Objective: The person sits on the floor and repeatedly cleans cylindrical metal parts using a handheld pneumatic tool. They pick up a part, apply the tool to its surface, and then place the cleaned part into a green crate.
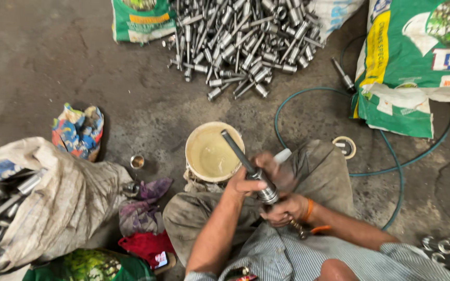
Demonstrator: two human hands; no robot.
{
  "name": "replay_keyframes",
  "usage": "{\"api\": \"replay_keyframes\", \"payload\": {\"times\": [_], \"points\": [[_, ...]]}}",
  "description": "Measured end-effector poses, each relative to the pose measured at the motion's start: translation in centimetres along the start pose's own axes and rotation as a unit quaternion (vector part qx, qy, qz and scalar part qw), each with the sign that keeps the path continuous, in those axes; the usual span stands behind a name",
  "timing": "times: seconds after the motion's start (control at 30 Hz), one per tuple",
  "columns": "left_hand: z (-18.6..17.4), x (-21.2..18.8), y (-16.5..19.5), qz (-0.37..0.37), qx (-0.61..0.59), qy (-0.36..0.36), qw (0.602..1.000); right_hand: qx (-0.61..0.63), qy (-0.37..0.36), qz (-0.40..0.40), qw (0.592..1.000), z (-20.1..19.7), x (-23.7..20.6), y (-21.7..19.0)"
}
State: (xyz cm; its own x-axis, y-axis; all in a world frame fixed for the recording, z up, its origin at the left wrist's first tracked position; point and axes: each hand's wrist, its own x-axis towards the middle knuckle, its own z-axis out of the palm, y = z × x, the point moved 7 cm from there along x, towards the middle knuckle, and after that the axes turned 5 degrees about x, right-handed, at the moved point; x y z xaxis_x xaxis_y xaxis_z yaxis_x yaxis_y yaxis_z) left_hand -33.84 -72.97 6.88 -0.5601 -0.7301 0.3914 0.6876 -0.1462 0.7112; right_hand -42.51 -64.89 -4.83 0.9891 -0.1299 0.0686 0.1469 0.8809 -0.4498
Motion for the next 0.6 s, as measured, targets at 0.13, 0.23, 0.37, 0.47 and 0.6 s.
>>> {"api": "replay_keyframes", "payload": {"times": [0.13,0.23,0.37,0.47,0.6], "points": [[-3.4,-1.9,-5.6,-0.032,-0.028,0.211,0.977,-0.057,0.171,-0.016,0.983,-5.4,-3.0,1.0],[-6.1,-3.1,-8.8,-0.046,0.072,0.375,0.923,-0.381,0.319,-0.063,0.865,-8.3,-4.4,-1.0],[-7.2,-3.6,-9.4,-0.01,0.143,0.547,0.825,-0.633,0.522,-0.028,0.57,-8.6,-6.5,-4.3],[-4.8,-3.2,-7.3,-0.02,0.288,0.494,0.82,-0.613,0.548,-0.046,0.567,-8.0,-6.8,-5.6],[-2.8,-5.8,-5.6,-0.096,0.175,0.426,0.882,-0.544,0.531,-0.161,0.63,-7.1,-8.0,-6.5]]}}
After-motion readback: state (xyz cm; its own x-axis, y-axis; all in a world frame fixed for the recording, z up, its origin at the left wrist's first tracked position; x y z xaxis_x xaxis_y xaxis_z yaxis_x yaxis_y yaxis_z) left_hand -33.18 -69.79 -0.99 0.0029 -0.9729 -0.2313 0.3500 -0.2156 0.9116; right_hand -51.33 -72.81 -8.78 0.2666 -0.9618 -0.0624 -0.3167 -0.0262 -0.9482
